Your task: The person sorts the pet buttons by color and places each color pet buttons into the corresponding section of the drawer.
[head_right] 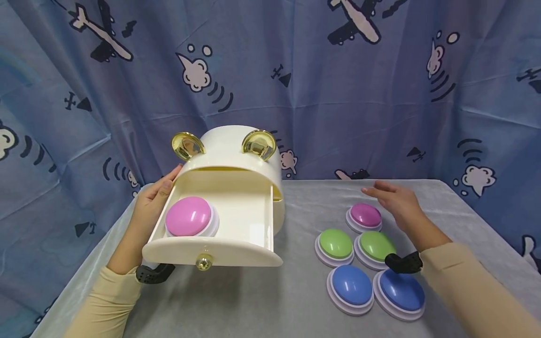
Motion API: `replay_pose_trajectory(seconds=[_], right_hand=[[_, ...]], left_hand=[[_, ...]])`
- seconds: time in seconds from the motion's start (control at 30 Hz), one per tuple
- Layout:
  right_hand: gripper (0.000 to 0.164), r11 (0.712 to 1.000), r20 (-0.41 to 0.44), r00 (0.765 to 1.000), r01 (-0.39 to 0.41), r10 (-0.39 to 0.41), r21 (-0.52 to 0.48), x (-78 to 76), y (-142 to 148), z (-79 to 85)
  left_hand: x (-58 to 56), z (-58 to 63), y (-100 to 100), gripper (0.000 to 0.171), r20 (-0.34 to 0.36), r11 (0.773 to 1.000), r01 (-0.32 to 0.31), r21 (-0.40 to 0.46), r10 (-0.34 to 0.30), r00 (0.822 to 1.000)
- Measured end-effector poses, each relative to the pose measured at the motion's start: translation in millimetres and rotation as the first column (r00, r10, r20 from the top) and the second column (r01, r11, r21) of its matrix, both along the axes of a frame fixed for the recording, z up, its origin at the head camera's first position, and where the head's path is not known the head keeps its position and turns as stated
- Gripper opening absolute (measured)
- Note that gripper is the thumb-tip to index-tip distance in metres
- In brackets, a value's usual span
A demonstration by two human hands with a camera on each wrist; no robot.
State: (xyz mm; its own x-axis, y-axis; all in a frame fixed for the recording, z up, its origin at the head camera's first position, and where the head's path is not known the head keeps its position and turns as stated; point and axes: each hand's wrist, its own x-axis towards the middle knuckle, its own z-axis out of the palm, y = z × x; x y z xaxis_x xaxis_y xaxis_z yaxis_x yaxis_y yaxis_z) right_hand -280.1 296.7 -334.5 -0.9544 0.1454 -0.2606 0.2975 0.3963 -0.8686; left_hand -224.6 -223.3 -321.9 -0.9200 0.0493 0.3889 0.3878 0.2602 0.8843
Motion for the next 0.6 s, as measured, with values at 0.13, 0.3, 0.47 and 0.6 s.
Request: replay_pose_trajectory(seconds=[0.13,0.3,0.47,0.6], right_hand=[[0.092,0.999,0.026,0.999,-0.032,0.032,0.008,-0.7,10,-7.3],[0.093,0.999,0.068,0.996,-0.050,0.049,0.018,-2.5,23,-14.3],[0.097,0.993,0.139,0.986,-0.103,0.095,0.055,-6.0,32,-18.3],[0.099,0.972,0.135,0.974,-0.200,0.184,0.122,-7.8,43,-20.1]], left_hand=[[-0.6,-0.3,0,0.044,-0.005,1.000,0.006,0.000,-0.006,1.000],[-0.5,-0.4,0,0.044,-0.012,1.000,0.010,0.003,-0.010,1.000],[-0.4,-0.3,1,0.044,-0.009,1.000,0.003,0.002,-0.003,1.000],[-0.6,-0.4,2,0.044,-0.008,1.000,0.003,0.004,-0.003,1.000]])
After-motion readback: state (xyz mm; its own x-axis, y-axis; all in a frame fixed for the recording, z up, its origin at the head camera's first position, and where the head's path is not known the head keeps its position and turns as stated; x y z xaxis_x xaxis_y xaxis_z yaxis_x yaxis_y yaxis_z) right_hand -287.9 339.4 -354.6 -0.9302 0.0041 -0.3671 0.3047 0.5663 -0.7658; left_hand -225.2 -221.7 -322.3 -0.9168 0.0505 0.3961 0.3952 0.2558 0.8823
